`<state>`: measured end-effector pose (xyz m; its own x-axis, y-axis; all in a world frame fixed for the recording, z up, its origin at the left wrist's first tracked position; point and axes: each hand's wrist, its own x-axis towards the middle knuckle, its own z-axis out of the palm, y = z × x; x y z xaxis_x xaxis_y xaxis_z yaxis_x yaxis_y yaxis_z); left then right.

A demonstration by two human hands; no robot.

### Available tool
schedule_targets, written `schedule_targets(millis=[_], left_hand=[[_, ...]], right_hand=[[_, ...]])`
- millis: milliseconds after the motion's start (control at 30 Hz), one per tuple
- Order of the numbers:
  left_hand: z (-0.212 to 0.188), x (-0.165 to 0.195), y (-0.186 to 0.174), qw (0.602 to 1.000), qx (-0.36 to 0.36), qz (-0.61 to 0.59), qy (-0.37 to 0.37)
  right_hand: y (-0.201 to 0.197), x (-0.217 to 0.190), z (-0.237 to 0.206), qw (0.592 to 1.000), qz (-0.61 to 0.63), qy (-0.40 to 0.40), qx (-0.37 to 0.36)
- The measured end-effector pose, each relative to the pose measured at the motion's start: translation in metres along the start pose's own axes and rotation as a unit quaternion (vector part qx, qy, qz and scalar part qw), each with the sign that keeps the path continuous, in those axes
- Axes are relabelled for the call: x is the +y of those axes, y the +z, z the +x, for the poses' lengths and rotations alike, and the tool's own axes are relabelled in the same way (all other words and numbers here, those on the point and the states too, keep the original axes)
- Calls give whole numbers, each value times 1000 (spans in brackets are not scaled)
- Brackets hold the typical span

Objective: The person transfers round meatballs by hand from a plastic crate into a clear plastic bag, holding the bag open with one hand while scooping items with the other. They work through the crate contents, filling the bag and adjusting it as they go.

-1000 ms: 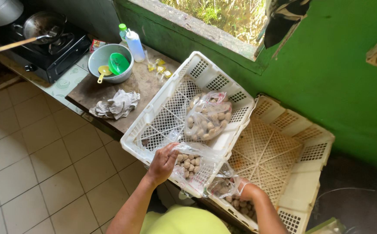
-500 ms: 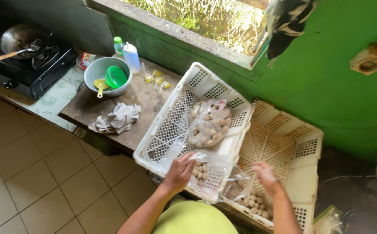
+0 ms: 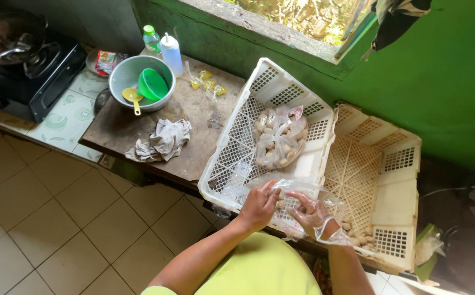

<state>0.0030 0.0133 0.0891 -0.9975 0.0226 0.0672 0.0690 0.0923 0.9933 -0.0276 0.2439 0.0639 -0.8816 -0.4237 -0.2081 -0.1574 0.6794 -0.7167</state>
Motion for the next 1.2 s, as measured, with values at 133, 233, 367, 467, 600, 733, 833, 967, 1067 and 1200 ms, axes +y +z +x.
schedule_targets(millis=[133, 233, 367, 467, 600, 733, 833, 967, 1067, 1200], left_hand=[[-1, -2, -3, 999, 2, 1, 44], [0, -4, -5, 997, -3, -15, 79], [1, -4, -5, 996, -7, -19, 89], [2, -3, -5, 997, -3, -11, 80], [3, -7, -2, 1000, -21, -18, 7], [5, -21, 5, 997, 5, 7, 78], [0, -32, 6, 999, -21, 9, -25], [-8, -36, 5, 994, 14, 63, 83], [-8, -33, 4, 991, 21, 80, 108], [-9, -30, 4, 996, 22, 76, 32]], right_hand=[[6, 8, -6, 963, 256, 33, 71], [-14, 30, -25, 872, 448, 39, 193], [-36, 52, -55, 740, 536, 105, 391], [-31, 51, -70, 725, 551, 50, 411], [4, 25, -68, 780, 522, 47, 343], [36, 0, -55, 896, 420, 18, 143], [33, 9, -55, 931, 357, -44, 55], [-21, 66, -57, 767, 613, -176, 69], [-87, 121, -46, 931, 281, -3, 233], [-117, 155, -39, 897, 0, 441, 14]])
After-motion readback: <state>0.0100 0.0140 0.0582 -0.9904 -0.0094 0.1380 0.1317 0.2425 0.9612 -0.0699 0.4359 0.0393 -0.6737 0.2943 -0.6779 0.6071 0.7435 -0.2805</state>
